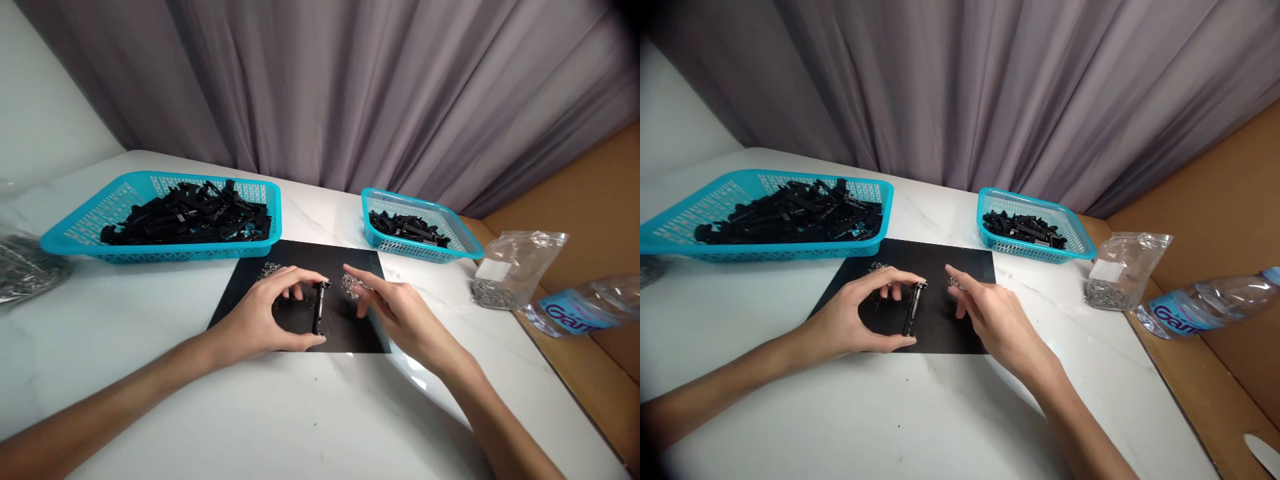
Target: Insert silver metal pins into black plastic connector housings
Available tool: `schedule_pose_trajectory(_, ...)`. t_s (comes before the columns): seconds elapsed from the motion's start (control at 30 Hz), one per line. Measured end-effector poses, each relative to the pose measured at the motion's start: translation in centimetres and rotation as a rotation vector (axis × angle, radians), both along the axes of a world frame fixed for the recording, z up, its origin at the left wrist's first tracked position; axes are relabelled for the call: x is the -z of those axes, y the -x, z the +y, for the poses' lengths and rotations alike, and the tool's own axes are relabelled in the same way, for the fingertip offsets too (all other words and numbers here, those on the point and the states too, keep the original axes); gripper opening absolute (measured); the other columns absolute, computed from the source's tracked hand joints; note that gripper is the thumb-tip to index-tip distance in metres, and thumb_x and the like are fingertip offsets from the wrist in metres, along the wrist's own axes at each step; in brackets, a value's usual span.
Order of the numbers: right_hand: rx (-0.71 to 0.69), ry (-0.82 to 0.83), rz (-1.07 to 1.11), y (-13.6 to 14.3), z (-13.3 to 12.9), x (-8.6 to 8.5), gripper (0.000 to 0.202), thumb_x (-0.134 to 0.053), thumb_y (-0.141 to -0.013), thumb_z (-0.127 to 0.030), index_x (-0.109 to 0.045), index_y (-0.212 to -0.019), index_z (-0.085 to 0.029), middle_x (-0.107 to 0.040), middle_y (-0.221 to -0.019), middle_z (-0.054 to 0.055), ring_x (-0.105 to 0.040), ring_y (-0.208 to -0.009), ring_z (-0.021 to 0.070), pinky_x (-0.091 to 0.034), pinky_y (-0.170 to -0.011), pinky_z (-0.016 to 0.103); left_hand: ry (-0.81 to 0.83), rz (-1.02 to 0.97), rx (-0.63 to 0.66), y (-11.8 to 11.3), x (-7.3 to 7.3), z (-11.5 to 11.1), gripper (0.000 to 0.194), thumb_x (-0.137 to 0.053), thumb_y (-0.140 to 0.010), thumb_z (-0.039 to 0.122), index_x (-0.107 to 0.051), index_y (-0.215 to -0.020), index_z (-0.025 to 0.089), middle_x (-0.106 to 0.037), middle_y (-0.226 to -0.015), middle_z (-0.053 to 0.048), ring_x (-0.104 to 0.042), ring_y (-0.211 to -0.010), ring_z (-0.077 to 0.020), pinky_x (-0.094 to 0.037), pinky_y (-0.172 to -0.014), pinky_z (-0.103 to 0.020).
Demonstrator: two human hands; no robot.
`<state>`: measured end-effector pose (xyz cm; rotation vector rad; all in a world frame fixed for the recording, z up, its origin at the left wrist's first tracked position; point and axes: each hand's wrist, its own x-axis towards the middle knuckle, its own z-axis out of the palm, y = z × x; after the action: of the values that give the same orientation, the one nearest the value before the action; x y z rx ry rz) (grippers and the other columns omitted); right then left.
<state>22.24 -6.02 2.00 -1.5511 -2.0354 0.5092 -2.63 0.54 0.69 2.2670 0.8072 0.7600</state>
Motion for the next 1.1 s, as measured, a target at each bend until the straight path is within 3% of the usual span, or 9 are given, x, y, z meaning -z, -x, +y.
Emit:
schedule_pose_trajectory(0.07, 0.015, 0.001, -0.117, 0.0, -0.2, 0.0, 0.044, -0.044, -0.108, -0.031, -0.047, -0.151, -0.026, -0.070, -0.080, 0.002, -0.065, -0.071, 0.0207, -0.053, -0.071, 0.036, 0.001, -0.003, 0.001, 0.0, 0.2, 0.1, 0.063, -0.088, -0.068, 0.029, -0.060, -0.125, 0.029, -0.061, -0.100, 0.001, -0.054, -0.089, -0.0189, -0.045, -0.080, -0.033)
schedule_pose_trajectory(0.2, -0.079, -0.027, -0.064, 0.2, -0.4, -0.4, 0.036, -0.038, -0.110, -0.029, -0.053, -0.141, -0.020, -0.071, -0.108, 0.010, -0.067, -0.097, 0.0221, -0.055, -0.084, 0.037, -0.023, 0.002, 0.003, 0.0, 0.4, 0.2, 0.065, -0.088, -0.067, 0.031, -0.060, -0.126, 0.029, -0.059, -0.099, 0.001, -0.053, -0.090, -0.0203, -0.045, -0.083, -0.035)
schedule_pose_trajectory(0.27, -0.150, -0.073, -0.047, 0.4, -0.4, -0.4, 0.036, -0.035, -0.110, -0.022, -0.052, -0.142, -0.020, -0.072, -0.112, 0.010, -0.065, -0.101, 0.0214, -0.055, -0.084, 0.036, -0.027, 0.011, 0.003, 0.0, 0.3, 0.1, 0.066, -0.089, -0.066, 0.032, -0.061, -0.126, 0.029, -0.059, -0.098, 0.000, -0.054, -0.092, -0.0208, -0.046, -0.084, -0.036)
schedule_pose_trajectory(0.47, -0.190, -0.218, -0.253, 0.4, 0.0, 0.6, 0.052, -0.040, -0.104, -0.007, -0.042, -0.154, -0.022, -0.076, -0.112, 0.007, -0.062, -0.095, 0.0235, -0.053, -0.072, 0.034, -0.019, 0.034, 0.004, 0.0, -0.2, -0.3, 0.066, -0.091, -0.065, 0.035, -0.065, -0.126, 0.029, -0.062, -0.098, 0.000, -0.056, -0.092, -0.0215, -0.047, -0.090, -0.039)
schedule_pose_trajectory(0.73, -0.210, -0.233, -0.270, 0.7, 0.2, 1.0, 0.057, -0.039, -0.100, -0.002, -0.041, -0.155, -0.019, -0.077, -0.106, 0.007, -0.062, -0.093, 0.0221, -0.051, -0.065, 0.031, -0.066, 0.033, 0.027, -0.2, -0.1, -0.3, 0.066, -0.091, -0.066, 0.033, -0.066, -0.127, 0.027, -0.067, -0.099, 0.000, -0.056, -0.091, -0.0216, -0.049, -0.088, -0.039)
schedule_pose_trajectory(1.1, -0.195, -0.267, -0.462, 1.7, -0.1, 1.4, 0.062, -0.033, -0.094, 0.002, -0.042, -0.154, -0.009, -0.075, -0.095, 0.010, -0.060, -0.086, 0.0233, -0.043, -0.054, 0.030, -0.062, 0.000, 0.062, 0.0, 0.1, -0.2, 0.063, -0.091, -0.065, 0.027, -0.068, -0.123, 0.023, -0.070, -0.101, -0.001, -0.059, -0.098, -0.0234, -0.051, -0.090, -0.039)
